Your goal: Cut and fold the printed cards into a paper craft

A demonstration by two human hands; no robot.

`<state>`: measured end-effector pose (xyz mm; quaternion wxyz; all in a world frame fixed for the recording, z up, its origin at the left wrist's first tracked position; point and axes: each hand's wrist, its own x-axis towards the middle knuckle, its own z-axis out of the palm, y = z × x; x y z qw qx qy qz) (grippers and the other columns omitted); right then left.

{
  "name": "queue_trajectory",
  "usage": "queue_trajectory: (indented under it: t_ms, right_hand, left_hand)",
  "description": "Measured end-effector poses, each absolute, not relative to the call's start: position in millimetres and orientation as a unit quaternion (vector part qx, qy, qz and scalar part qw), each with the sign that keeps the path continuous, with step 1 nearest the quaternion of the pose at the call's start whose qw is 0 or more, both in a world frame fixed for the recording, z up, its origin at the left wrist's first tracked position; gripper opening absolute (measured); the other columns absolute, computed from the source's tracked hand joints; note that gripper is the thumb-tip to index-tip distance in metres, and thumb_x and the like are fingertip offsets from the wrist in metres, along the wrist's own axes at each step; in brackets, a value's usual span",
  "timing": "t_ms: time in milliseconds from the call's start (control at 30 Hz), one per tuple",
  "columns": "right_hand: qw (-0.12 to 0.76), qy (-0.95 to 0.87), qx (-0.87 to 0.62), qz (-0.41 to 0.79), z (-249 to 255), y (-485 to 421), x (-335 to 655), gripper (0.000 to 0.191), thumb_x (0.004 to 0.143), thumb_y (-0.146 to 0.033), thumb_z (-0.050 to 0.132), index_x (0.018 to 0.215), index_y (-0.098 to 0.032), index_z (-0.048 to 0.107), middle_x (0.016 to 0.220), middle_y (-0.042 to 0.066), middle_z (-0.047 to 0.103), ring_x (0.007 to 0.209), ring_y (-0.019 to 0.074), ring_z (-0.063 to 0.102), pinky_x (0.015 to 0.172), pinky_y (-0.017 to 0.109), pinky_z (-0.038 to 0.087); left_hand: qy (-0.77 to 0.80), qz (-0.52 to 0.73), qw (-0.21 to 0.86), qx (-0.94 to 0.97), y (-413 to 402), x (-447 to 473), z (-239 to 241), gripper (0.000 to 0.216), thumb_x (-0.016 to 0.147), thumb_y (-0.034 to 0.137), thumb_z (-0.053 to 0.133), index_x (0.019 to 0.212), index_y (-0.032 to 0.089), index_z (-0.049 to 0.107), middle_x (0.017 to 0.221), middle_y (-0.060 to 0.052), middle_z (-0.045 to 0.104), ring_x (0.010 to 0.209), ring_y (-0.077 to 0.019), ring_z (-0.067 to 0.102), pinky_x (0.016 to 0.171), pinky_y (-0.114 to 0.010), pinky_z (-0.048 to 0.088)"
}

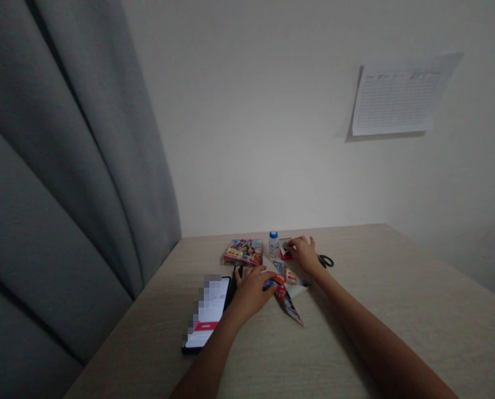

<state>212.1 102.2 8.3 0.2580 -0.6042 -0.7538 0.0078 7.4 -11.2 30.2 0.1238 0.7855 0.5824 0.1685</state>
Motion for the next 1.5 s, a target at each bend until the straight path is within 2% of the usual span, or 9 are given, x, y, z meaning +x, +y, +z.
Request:
queue_trajectory:
  t_ms: [300, 467, 600, 800, 933, 1100, 1200, 1333, 1500]
  right_hand:
    - [0.292, -0.757, -0.583, 0.05, 12, 97, 213, 0.023, 0.095, -0.025, 0.049, 0.101, -0.026, 0.071, 0.105, 0.004, 0.074, 0.112, 0.0225, 0.055, 0.114, 0.057, 0.012]
    - [0.308, -0.759, -0.568, 0.08, 14, 91, 221, 0.023, 0.093, -0.024, 0.051, 0.097, -0.024, 0.074, 0.102, 0.005, 0.074, 0.109, 0.0219, 0.058, 0.113, 0.056, 0.012]
    - [0.327, -0.75, -0.564, 0.109, 11, 86, 228, 0.023, 0.089, -0.023, 0.053, 0.101, -0.023, 0.074, 0.101, 0.007, 0.075, 0.104, 0.0233, 0.063, 0.11, 0.056, 0.022]
    - [0.359, -0.755, -0.523, 0.164, 7, 72, 236, 0.021, 0.086, -0.029, 0.058, 0.098, -0.02, 0.073, 0.098, 0.007, 0.076, 0.094, 0.0211, 0.068, 0.092, 0.036, 0.047]
    - [0.383, -0.745, -0.495, 0.23, 5, 61, 239, 0.024, 0.081, -0.034, 0.062, 0.096, -0.018, 0.072, 0.093, 0.007, 0.077, 0.086, 0.0212, 0.07, 0.08, 0.032, 0.052]
    - [0.405, -0.715, -0.48, 0.307, -1, 53, 235, 0.024, 0.077, -0.036, 0.065, 0.091, -0.017, 0.071, 0.087, 0.006, 0.076, 0.082, 0.0214, 0.069, 0.078, 0.032, 0.052]
    - [0.401, -0.713, -0.484, 0.311, -4, 52, 235, 0.024, 0.077, -0.037, 0.066, 0.089, -0.017, 0.072, 0.085, 0.005, 0.075, 0.081, 0.0213, 0.069, 0.078, 0.032, 0.052]
    - [0.395, -0.735, -0.484, 0.263, 0, 53, 245, 0.02, 0.081, -0.035, 0.063, 0.087, -0.018, 0.072, 0.09, 0.006, 0.075, 0.088, 0.0229, 0.068, 0.085, 0.036, 0.05]
    - [0.308, -0.796, -0.487, 0.186, 8, 51, 266, 0.014, 0.079, -0.024, 0.065, 0.088, -0.021, 0.076, 0.097, 0.005, 0.075, 0.097, 0.0235, 0.065, 0.094, 0.038, 0.046]
  left_hand:
    - [0.577, 0.18, 0.118, 0.788, -11, 6, 29, 0.031, 0.089, 0.039, 0.06, 0.12, 0.039, 0.068, 0.14, -0.005, 0.055, 0.134, -0.0312, 0.043, 0.116, -0.066, 0.006]
    - [0.575, 0.188, 0.113, 0.788, -11, 8, 29, 0.031, 0.089, 0.038, 0.062, 0.119, 0.038, 0.069, 0.137, -0.004, 0.058, 0.132, -0.0306, 0.045, 0.116, -0.065, 0.007]
    - [0.572, 0.199, 0.111, 0.788, -11, 10, 28, 0.031, 0.089, 0.035, 0.062, 0.119, 0.037, 0.069, 0.137, -0.005, 0.058, 0.132, -0.0305, 0.045, 0.116, -0.066, 0.006]
    - [0.563, 0.245, 0.109, 0.782, -11, 14, 29, 0.027, 0.09, 0.033, 0.062, 0.115, 0.035, 0.071, 0.136, -0.005, 0.058, 0.133, -0.0309, 0.045, 0.116, -0.066, 0.009]
    - [0.572, 0.271, 0.102, 0.768, -10, 18, 30, 0.022, 0.089, 0.031, 0.064, 0.109, 0.034, 0.074, 0.134, -0.005, 0.06, 0.132, -0.031, 0.045, 0.116, -0.065, 0.011]
    - [0.577, 0.302, 0.092, 0.753, -8, 22, 24, 0.016, 0.087, 0.03, 0.065, 0.1, 0.033, 0.076, 0.128, -0.004, 0.063, 0.126, -0.0284, 0.05, 0.115, -0.06, 0.017]
    - [0.58, 0.304, 0.095, 0.75, -6, 22, 19, 0.015, 0.087, 0.03, 0.066, 0.098, 0.032, 0.076, 0.126, -0.004, 0.064, 0.125, -0.0282, 0.05, 0.115, -0.06, 0.017]
    - [0.585, 0.291, 0.098, 0.751, -6, 21, 17, 0.016, 0.088, 0.031, 0.065, 0.1, 0.033, 0.076, 0.128, -0.004, 0.063, 0.126, -0.0283, 0.048, 0.115, -0.06, 0.015]
    - [0.592, 0.26, 0.096, 0.757, -8, 22, 20, 0.019, 0.087, 0.034, 0.065, 0.103, 0.034, 0.076, 0.131, -0.005, 0.061, 0.129, -0.0296, 0.046, 0.115, -0.06, 0.016]
